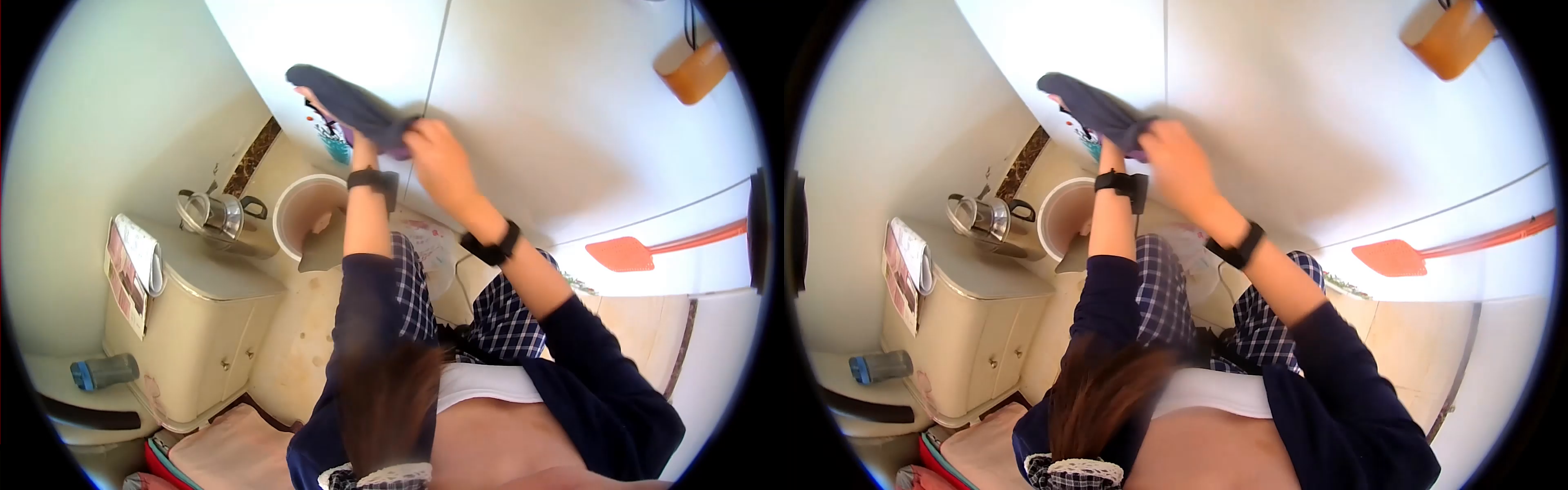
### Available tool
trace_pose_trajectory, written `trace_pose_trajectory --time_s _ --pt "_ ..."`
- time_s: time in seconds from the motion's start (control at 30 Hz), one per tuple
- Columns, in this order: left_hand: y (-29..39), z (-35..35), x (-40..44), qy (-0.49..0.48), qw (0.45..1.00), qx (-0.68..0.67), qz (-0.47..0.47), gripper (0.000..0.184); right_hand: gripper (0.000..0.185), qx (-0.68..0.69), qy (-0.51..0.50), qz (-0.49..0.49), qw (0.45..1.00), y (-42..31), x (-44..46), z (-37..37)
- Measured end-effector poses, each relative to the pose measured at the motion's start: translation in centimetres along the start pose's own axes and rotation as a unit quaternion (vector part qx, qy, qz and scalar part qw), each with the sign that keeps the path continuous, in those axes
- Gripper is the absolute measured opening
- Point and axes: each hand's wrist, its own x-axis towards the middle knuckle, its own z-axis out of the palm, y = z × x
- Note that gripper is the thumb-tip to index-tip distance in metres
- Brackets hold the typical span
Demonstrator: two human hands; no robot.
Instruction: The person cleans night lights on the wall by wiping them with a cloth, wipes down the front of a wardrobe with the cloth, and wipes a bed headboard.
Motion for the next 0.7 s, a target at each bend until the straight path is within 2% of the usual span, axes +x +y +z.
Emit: trace_pose_trajectory --time_s 0.07,0.17,0.33,0.43,0.53,0.63,0.67,0.7 --pt "0.3 -1.3 -0.5 0.012 0.993 0.106 0.046 0.047 0.014 0.021 -0.031 0.039 0.999 0.2 0.0 2.1" --pt "1.9 -1.1 -3.2 -0.031 0.980 0.151 0.123 0.046 0.015 0.021 -0.043 0.119 0.992 1.1 -2.7 2.7" --pt "5.1 3.3 -9.3 -0.125 0.900 0.271 0.317 0.044 0.016 0.006 -0.039 0.209 0.977 0.8 -8.6 -2.6" --pt "7.2 7.2 -13.5 -0.162 0.833 0.284 0.446 0.043 0.016 -0.050 0.043 0.273 0.960 1.2 -10.9 -6.5" --pt "8.7 10.2 -17.8 -0.174 0.769 0.281 0.547 0.041 0.016 -0.039 0.148 0.313 0.937 1.3 -13.0 -9.9" --pt "9.4 10.9 -22.4 -0.196 0.718 0.256 0.616 0.040 0.020 0.015 0.138 0.396 0.908 1.9 -16.0 -11.5" --pt "9.3 10.6 -23.8 -0.203 0.700 0.249 0.638 0.040 0.022 -0.009 0.125 0.419 0.899 2.3 -17.3 -11.2" --pt "9.5 9.8 -25.1 -0.262 0.684 0.200 0.651 0.035 0.022 -0.001 0.112 0.449 0.886 2.7 -18.6 -11.0"
